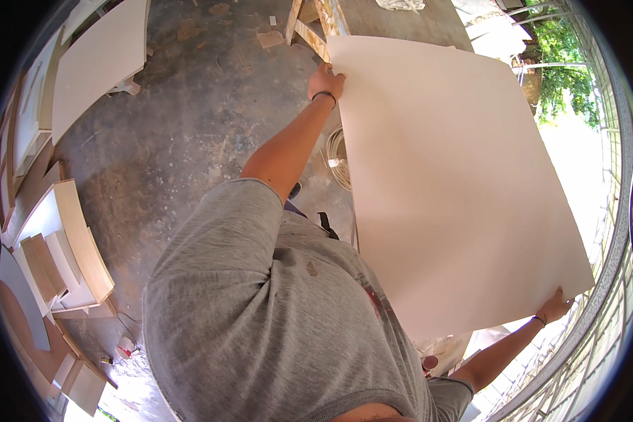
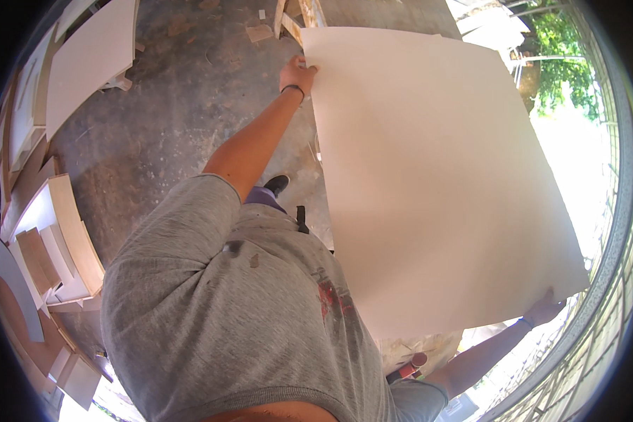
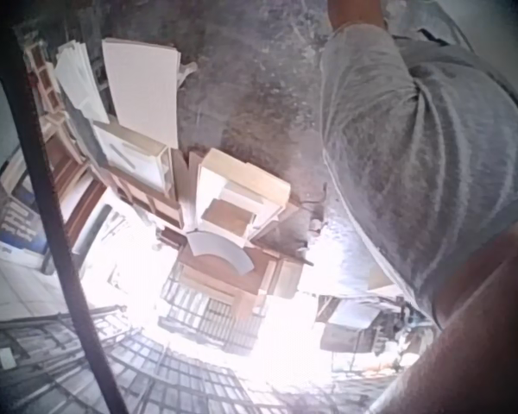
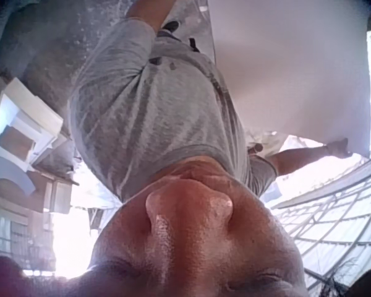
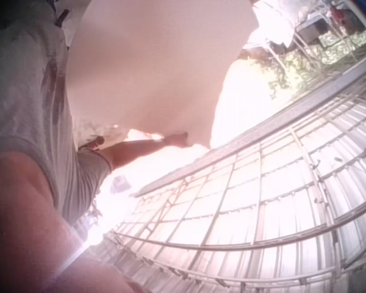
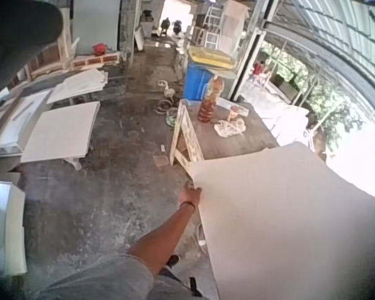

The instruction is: The person picks up a light wood panel, places it on a workbench, then aligns a separate white sheet over it. The person then wipes the surface of the white sheet using a cloth and moves the panel aside.

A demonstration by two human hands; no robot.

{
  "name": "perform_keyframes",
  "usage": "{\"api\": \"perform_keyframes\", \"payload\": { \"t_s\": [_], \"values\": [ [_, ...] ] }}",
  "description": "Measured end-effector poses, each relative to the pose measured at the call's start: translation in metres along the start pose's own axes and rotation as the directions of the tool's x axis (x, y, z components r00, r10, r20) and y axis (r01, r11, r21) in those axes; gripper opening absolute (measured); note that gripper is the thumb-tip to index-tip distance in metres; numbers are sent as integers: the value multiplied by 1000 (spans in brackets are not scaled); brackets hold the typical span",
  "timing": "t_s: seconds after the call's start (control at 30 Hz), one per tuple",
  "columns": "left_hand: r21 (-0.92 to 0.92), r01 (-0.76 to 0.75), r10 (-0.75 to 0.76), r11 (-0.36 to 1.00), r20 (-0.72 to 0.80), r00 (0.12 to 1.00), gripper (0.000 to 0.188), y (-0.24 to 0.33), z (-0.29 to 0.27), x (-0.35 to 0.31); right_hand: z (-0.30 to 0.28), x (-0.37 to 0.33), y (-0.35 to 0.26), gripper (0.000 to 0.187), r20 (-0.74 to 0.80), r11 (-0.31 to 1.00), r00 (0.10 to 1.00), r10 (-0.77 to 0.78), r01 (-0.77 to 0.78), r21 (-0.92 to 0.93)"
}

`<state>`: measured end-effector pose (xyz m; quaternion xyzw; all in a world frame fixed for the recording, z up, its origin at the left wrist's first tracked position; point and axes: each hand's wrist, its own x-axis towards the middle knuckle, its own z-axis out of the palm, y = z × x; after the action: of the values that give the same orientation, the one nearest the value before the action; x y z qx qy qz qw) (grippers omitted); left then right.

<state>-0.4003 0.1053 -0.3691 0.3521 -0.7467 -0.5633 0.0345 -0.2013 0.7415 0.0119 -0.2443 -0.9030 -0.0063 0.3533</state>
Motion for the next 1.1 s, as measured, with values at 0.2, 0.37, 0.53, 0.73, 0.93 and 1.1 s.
{"api": "perform_keyframes", "payload": {
  "t_s": [0.2,0.37,0.53,0.73,0.93,1.1],
  "values": [
    [-11,-50,50,999,-51,997,38,-9,4,8,3,-5,-13,40,-8,999,1000,-1,1,50],
    [7,19,-19,1000,0,1000,39,-2,-3,0,10,2,13,44,-6,990,1000,-29,29,141],
    [-36,23,-22,999,13,1000,37,-14,3,-13,13,-1,17,57,-22,977,999,-27,31,211],
    [-57,2,-2,998,-3,1000,42,-29,10,-50,5,-27,-25,35,5,975,999,39,-39,219],
    [-136,0,8,991,63,998,47,-47,11,-125,12,-32,-17,56,-22,993,1000,6,-3,119],
    [-234,3,23,972,108,994,46,-86,19,-193,50,-26,25,59,-26,900,1000,-7,17,435]
  ]
}}
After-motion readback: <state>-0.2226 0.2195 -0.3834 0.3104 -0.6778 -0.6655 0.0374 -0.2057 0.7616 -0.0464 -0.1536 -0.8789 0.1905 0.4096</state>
